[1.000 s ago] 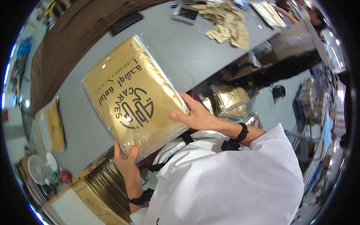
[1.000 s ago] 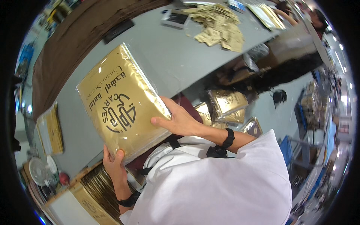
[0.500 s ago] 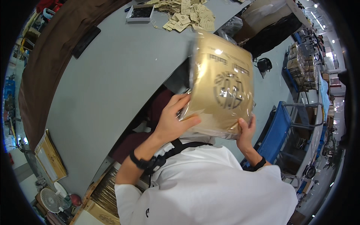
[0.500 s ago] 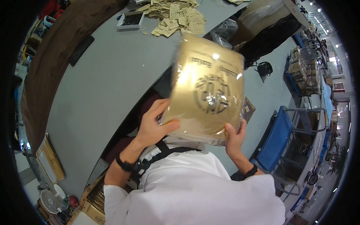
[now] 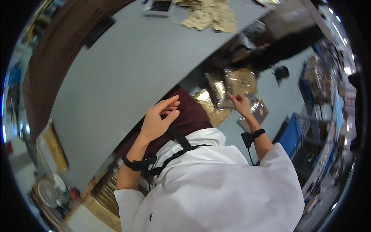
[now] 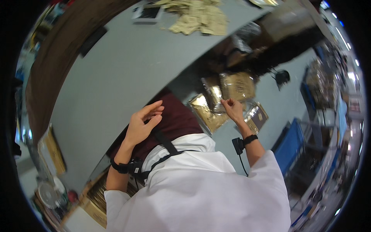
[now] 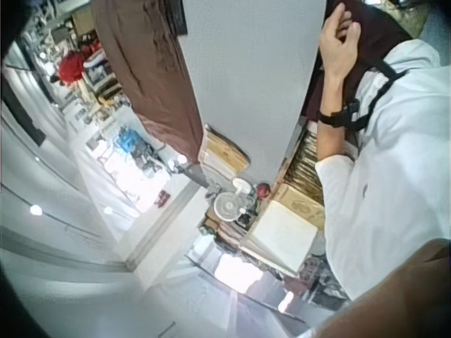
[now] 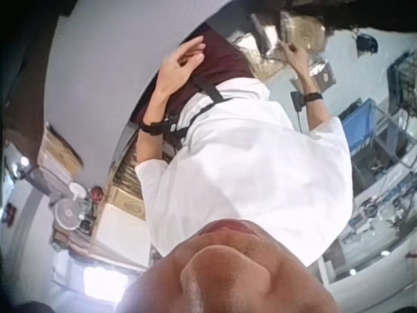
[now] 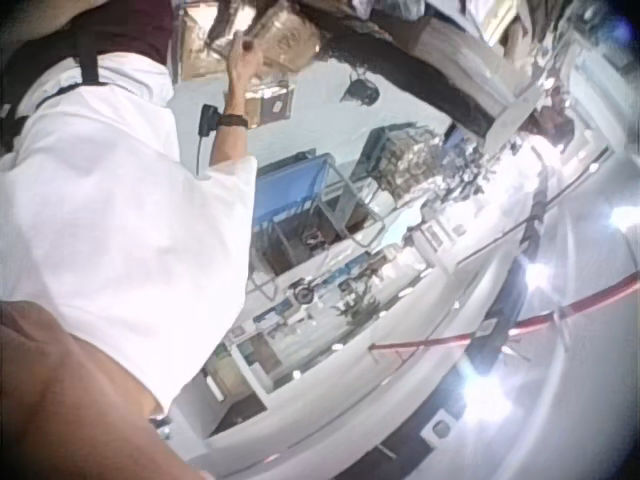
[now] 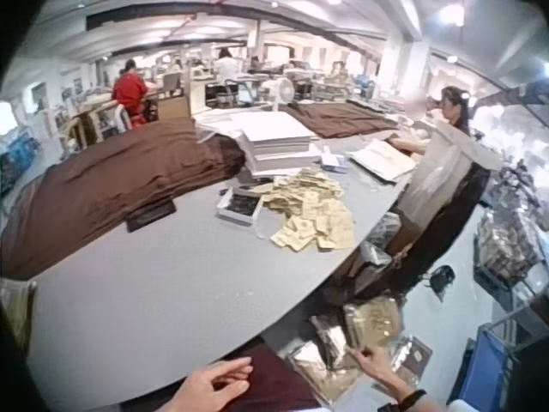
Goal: The person repeatedly picks stacks of gold pouches from a box, places them into clear plastic bags, and seals the bags. The person then stacks the sealed packages on the table and repeats the cycle multiple times.
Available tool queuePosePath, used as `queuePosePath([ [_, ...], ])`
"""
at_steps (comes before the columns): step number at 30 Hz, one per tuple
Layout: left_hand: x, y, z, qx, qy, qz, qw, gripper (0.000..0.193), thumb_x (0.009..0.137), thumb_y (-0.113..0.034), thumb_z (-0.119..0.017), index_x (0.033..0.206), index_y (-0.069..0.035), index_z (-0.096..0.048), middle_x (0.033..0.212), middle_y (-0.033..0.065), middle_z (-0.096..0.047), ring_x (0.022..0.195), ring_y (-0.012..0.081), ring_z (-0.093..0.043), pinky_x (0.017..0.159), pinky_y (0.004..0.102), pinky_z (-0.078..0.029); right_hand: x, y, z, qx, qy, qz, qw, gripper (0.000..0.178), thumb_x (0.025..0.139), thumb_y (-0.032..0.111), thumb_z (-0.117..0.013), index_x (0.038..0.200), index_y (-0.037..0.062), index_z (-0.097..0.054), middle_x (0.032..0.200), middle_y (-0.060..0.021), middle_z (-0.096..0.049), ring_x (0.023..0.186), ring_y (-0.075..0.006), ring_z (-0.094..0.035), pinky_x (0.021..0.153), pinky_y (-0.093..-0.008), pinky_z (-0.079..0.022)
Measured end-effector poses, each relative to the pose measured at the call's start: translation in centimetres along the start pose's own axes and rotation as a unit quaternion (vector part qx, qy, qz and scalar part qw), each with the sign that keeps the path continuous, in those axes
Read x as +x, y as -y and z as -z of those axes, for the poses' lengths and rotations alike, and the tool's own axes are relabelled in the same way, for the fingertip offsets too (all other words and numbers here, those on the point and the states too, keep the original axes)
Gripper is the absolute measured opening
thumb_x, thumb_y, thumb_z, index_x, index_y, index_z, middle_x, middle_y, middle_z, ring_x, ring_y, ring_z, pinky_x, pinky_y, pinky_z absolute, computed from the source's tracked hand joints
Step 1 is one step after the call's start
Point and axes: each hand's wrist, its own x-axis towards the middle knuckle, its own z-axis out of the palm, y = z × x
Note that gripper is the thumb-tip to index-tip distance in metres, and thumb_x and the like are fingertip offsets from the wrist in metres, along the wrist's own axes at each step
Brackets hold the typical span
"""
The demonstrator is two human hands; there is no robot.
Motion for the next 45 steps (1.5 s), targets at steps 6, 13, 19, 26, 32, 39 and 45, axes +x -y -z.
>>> queuePosePath([
  [6, -14.0, 4.6, 4.0, -0.045, -0.232, 0.037, 0.971, 0.045, 0.1, -0.009, -0.069, 0.144, -0.003, -0.061, 0.118, 0.0096, -0.075, 0.103, 0.0124, -0.07, 0.091, 0.0279, -0.056, -0.3, 22.2, -5.3, 0.002, 0.151, 0.383, 0.911, 0.017, 0.091, 0.002, -0.078, 0.084, -0.0009, -0.063, 0.077, -0.0116, -0.062, 0.063, -0.0196, -0.059, 0.059, -0.0316, -0.047],
  [13, -30.3, 14.2, 2.7, -0.079, -0.714, 0.147, 0.68, 0.04, 0.101, -0.011, -0.069, 0.14, -0.004, -0.064, 0.111, 0.0063, -0.074, 0.094, 0.0111, -0.069, 0.082, 0.0257, -0.057, -5.6, 36.5, -11.6, 0.011, 0.38, 0.315, 0.87, 0.066, 0.095, -0.006, -0.07, 0.152, 0.0099, -0.042, 0.095, -0.0061, -0.069, 0.063, -0.0089, -0.062, 0.058, -0.0238, -0.053],
  [19, -40.7, 15.7, -0.1, -0.288, -0.919, -0.124, 0.239, 0.045, 0.102, -0.021, -0.071, 0.14, -0.003, -0.056, 0.115, 0.0072, -0.067, 0.106, 0.0189, -0.066, 0.094, 0.0331, -0.056, -7.3, 42.1, -16.4, -0.158, 0.28, 0.719, 0.616, 0.052, 0.083, 0.005, -0.083, 0.131, 0.0114, -0.065, 0.109, -0.0088, -0.073, 0.095, -0.0337, -0.068, 0.086, -0.046, -0.055],
  [26, -43.9, 13.1, 2.7, -0.353, -0.89, -0.257, 0.131, 0.06, 0.095, -0.039, -0.078, 0.129, 0.003, -0.052, 0.131, 0.0134, -0.052, 0.127, 0.0264, -0.053, 0.119, 0.0402, -0.041, -8.4, 42.2, -19.1, -0.045, 0.337, 0.67, 0.66, 0.018, 0.085, 0.001, -0.082, 0.093, 0.0055, -0.067, 0.098, -0.0096, -0.073, 0.076, -0.0288, -0.069, 0.065, -0.0377, -0.054],
  [32, -45.2, 12.6, 4.9, -0.39, -0.856, -0.333, 0.066, 0.064, 0.091, -0.042, -0.081, 0.129, 0.001, -0.052, 0.126, 0.0125, -0.045, 0.117, 0.0262, -0.05, 0.115, 0.041, -0.044, -8.9, 41.2, -17.7, -0.003, 0.455, 0.522, 0.721, 0.019, 0.088, -0.001, -0.081, 0.1, 0.0038, -0.066, 0.089, -0.0079, -0.072, 0.068, -0.0167, -0.071, 0.063, -0.0291, -0.055],
  [39, -45.3, 11.9, 8.6, -0.364, -0.882, -0.283, 0.097, 0.065, 0.09, -0.042, -0.082, 0.139, -0.009, -0.055, 0.133, 0.0085, -0.051, 0.119, 0.0234, -0.049, 0.106, 0.0419, -0.047, -9.6, 41.7, -18.3, -0.03, 0.417, 0.587, 0.693, 0.019, 0.091, -0.002, -0.076, 0.108, 0.0031, -0.068, 0.096, -0.0109, -0.073, 0.071, -0.0186, -0.072, 0.065, -0.0299, -0.056],
  [45, -46.4, 14.5, 11.9, -0.332, -0.887, -0.313, 0.063, 0.051, 0.097, -0.038, -0.072, 0.139, -0.011, -0.059, 0.138, 0.0095, -0.062, 0.12, 0.0285, -0.06, 0.104, 0.0483, -0.049, -9.8, 41.8, -18.8, -0.035, 0.405, 0.666, 0.626, 0.02, 0.089, -0.004, -0.075, 0.107, 0.0033, -0.072, 0.1, -0.0128, -0.073, 0.076, -0.0248, -0.073, 0.068, -0.0332, -0.058],
])
